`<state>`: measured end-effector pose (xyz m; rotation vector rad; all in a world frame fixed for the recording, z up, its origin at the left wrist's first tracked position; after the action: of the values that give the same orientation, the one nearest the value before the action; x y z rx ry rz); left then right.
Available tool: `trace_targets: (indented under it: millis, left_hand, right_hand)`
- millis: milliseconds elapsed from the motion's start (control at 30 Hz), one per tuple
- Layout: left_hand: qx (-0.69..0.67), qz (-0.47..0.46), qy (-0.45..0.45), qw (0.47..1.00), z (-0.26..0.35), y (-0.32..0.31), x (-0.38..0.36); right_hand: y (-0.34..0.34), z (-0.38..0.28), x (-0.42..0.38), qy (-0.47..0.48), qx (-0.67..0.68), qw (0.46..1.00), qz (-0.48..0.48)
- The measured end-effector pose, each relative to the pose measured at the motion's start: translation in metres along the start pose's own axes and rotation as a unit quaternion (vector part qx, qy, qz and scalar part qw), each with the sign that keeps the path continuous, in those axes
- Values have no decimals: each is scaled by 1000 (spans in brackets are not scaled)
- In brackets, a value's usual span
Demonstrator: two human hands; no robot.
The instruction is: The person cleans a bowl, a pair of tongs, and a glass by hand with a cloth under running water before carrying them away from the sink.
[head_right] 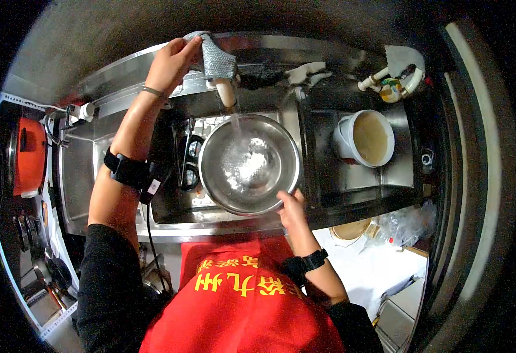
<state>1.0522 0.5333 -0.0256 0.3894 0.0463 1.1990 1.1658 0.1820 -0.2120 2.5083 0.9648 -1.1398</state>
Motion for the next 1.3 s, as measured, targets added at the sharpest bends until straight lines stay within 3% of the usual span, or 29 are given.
trace_targets:
  millis: [33, 67, 167, 200, 300, 433, 500, 533, 567, 600, 633, 667, 700, 833, 933, 1067, 1133, 1200, 1267, 1300]
  left_hand:
    - [-27, -3, 7, 1000, 0, -2, 0]
    - [-16, 21, -41, 999, 3, -1, 0]
    - [-151, -27, 13, 988, 22, 8, -17]
    - [-233, -61, -6, 971, 32, 14, -29]
    - [-199, -190, 19, 961, 40, 46, -74]
    - [-47, -276, 232, 931, -54, 60, -135]
    - [177, -320, 242, 899, -130, 50, -163]
    - [167, -306, 296, 889, -170, 43, -180]
    - [289, -340, 227, 866, -225, 34, -192]
    - [338, -367, 233, 835, -252, 26, -197]
    - [299, -337, 247, 858, -281, 28, -202]
    - [334, -219, 296, 868, -339, 27, -209]
    - [340, -221, 287, 868, -346, 29, -203]
    - [215, 18, 488, 846, -366, 19, -211]
    - [206, 24, 535, 819, -376, 12, -208]
    - [243, 16, 480, 843, -389, 17, -203]
    - [198, 30, 383, 902, -378, 26, -199]
    - [247, 36, 326, 912, -356, 30, -204]
    - [188, 41, 208, 959, -327, 36, -219]
    - [86, 34, 243, 966, -308, 36, -226]
  right_hand:
    - [1, 2, 2, -2, -4, 1000, 0]
    - [1, 5, 7, 6, -7, 1000, -22]
    - [-3, 4, 5, 15, 6, 999, -40]
    - [-5, 1, 3, 19, 25, 999, -37]
    - [-4, -3, 1, 9, 37, 999, -22]
    - [6, 1, 8, 19, 59, 998, -6]
    - [13, 7, 17, 25, 58, 998, -7]
    - [15, 9, 19, 34, 55, 998, -7]
    - [15, 6, 18, 25, 66, 997, -12]
    - [20, 10, 19, 18, 47, 998, 30]
    - [23, 13, 20, 9, 53, 998, 25]
    - [24, 16, 22, 2, 63, 998, 21]
    - [23, 16, 22, 2, 78, 997, 17]
    - [25, 22, 22, -16, 91, 995, 36]
    - [23, 19, 23, -24, 77, 994, 68]
    - [35, 28, 29, -71, 20, 993, 91]
    - [36, 33, 37, -62, 50, 994, 69]
    - [26, 14, 28, -46, 12, 991, 123]
    - [19, -2, 26, 8, 5, 994, 106]
    - [13, -8, 26, 11, 7, 994, 107]
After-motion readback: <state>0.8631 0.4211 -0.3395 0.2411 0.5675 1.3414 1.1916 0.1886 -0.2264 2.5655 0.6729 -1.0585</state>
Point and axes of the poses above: each hand's wrist, its own x-axis towards the middle knuckle, its own y-axis out of the back of the hand, z = x × y, the point moved 4 cm from there along x, towards the middle knuckle, and after that the axes turned 14 degrees about -x, right-handed, at the moved point
